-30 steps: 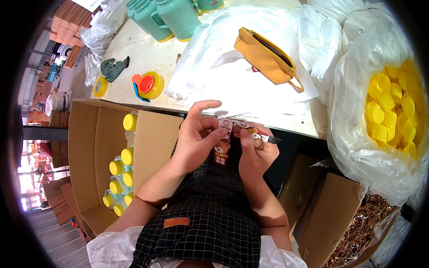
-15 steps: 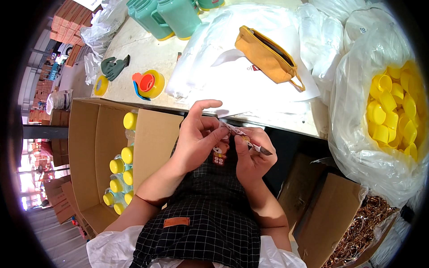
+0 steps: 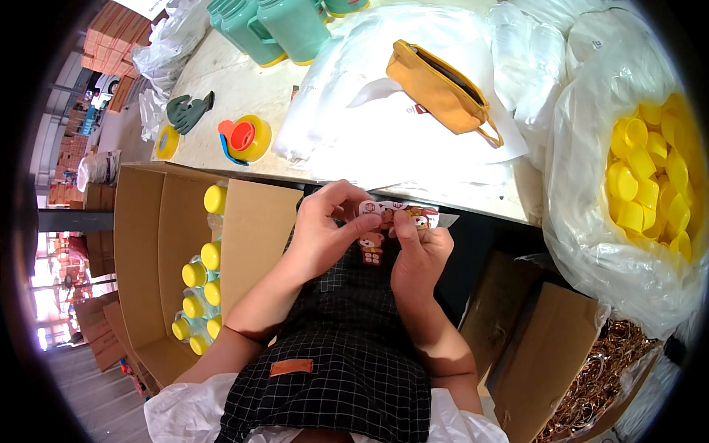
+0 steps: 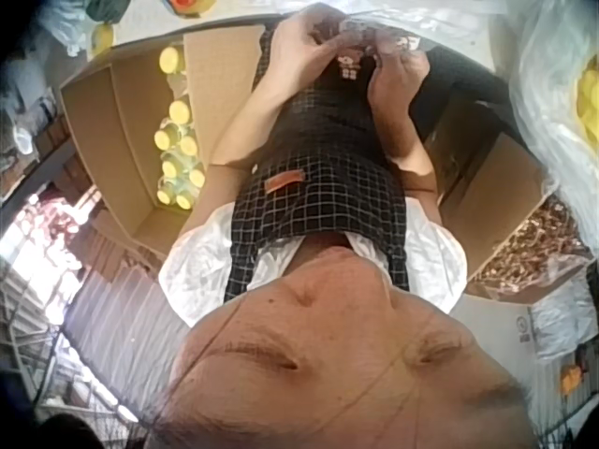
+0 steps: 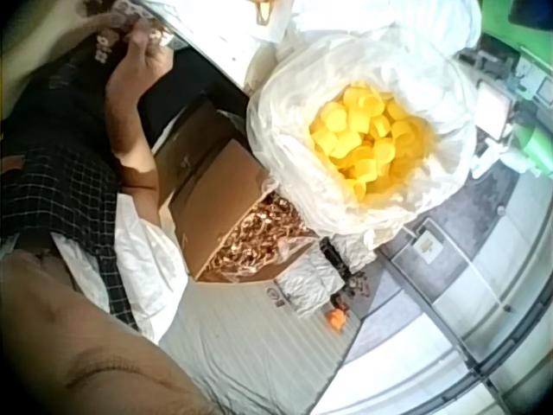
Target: The person assembles teal plastic containers by screwing yellow lids onto them and placing them into a cardboard box. They then retrieve a small yellow pouch, open it, and remove a sheet of stickers, peeling off individual stickers one by one.
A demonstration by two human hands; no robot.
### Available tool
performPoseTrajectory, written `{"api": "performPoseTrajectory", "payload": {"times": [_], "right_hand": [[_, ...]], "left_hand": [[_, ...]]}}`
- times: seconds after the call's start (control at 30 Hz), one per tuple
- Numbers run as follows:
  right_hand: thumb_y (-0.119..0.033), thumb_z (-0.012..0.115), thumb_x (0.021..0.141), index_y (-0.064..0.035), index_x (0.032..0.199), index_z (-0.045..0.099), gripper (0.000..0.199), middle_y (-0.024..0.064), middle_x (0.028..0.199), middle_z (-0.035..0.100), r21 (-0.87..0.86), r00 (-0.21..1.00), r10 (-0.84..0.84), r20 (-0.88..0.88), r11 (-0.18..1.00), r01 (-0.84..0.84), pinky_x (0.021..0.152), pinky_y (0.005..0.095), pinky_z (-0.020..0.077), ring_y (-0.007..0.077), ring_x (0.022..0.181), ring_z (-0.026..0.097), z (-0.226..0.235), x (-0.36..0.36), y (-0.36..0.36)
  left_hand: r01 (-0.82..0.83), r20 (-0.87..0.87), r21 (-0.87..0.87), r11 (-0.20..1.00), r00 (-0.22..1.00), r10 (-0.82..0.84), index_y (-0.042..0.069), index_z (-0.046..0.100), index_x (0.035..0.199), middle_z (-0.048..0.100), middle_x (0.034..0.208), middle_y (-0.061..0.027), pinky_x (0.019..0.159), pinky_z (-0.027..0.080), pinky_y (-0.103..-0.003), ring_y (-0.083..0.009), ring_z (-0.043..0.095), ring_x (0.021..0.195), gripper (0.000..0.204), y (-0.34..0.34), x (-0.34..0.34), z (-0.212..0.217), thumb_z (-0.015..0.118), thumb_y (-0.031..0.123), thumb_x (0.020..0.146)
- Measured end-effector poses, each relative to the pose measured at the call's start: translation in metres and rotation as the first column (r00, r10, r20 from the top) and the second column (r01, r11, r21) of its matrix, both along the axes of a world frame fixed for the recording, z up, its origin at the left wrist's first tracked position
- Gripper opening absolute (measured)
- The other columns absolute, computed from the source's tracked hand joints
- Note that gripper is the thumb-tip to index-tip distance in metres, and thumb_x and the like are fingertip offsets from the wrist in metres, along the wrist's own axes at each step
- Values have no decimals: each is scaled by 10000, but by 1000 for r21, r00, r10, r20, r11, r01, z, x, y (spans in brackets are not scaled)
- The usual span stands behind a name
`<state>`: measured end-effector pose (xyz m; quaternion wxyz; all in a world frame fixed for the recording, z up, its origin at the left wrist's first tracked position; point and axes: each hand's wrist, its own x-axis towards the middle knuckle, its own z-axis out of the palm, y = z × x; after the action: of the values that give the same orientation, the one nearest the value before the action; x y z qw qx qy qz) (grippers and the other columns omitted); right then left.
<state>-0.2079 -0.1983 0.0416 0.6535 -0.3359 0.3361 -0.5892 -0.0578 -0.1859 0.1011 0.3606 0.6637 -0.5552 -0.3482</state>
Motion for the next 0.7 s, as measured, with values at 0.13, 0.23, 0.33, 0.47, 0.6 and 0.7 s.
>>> {"api": "performPoseTrajectory", "payload": {"times": [0.13,0.23,0.33,0.47,0.6,0.7], "right_hand": [[-103,608,996,15,1061,636,138,73,955,691,-67,999,33,1,997,-33,708,238,492,113,812,636,-3,0,2],[-103,632,984,12,1012,656,121,67,914,702,-11,998,62,-6,998,-62,692,233,485,102,774,630,5,2,3],[-108,670,966,12,940,691,124,59,856,723,138,998,35,55,990,-43,675,220,472,85,730,627,5,5,1],[-113,678,960,-8,940,691,107,52,849,720,233,994,11,108,972,-36,665,216,460,76,712,617,6,3,0],[-117,690,953,-14,939,689,105,48,838,713,202,993,14,114,979,-37,652,216,458,73,702,608,1,3,-3],[-107,690,952,-9,936,685,100,46,830,709,202,996,-13,93,979,-6,662,217,468,76,693,603,1,5,0]], "left_hand": [[160,-40,-21,987,986,-160,-10,659,849,607,774,-15,705,461,-239,-92,560,741,147,-9,13,2,715,116,899],[180,-280,-23,983,943,-179,-13,650,837,608,752,-46,656,452,-297,-149,546,675,194,-9,17,-17,691,157,922],[143,-560,112,983,827,-56,3,658,847,617,756,-57,637,452,-318,-165,547,663,200,-8,15,-34,682,181,935],[-104,-238,-71,992,968,85,53,690,864,626,792,-48,651,468,-314,-181,573,703,101,-5,4,-26,733,144,874],[207,393,-509,835,920,11,92,729,853,621,804,-43,654,495,-341,-251,597,764,194,-5,12,-4,821,100,683],[217,394,-500,838,919,-3,79,733,843,634,816,-38,643,494,-331,-238,600,758,163,-4,13,-7,821,106,708]]}}
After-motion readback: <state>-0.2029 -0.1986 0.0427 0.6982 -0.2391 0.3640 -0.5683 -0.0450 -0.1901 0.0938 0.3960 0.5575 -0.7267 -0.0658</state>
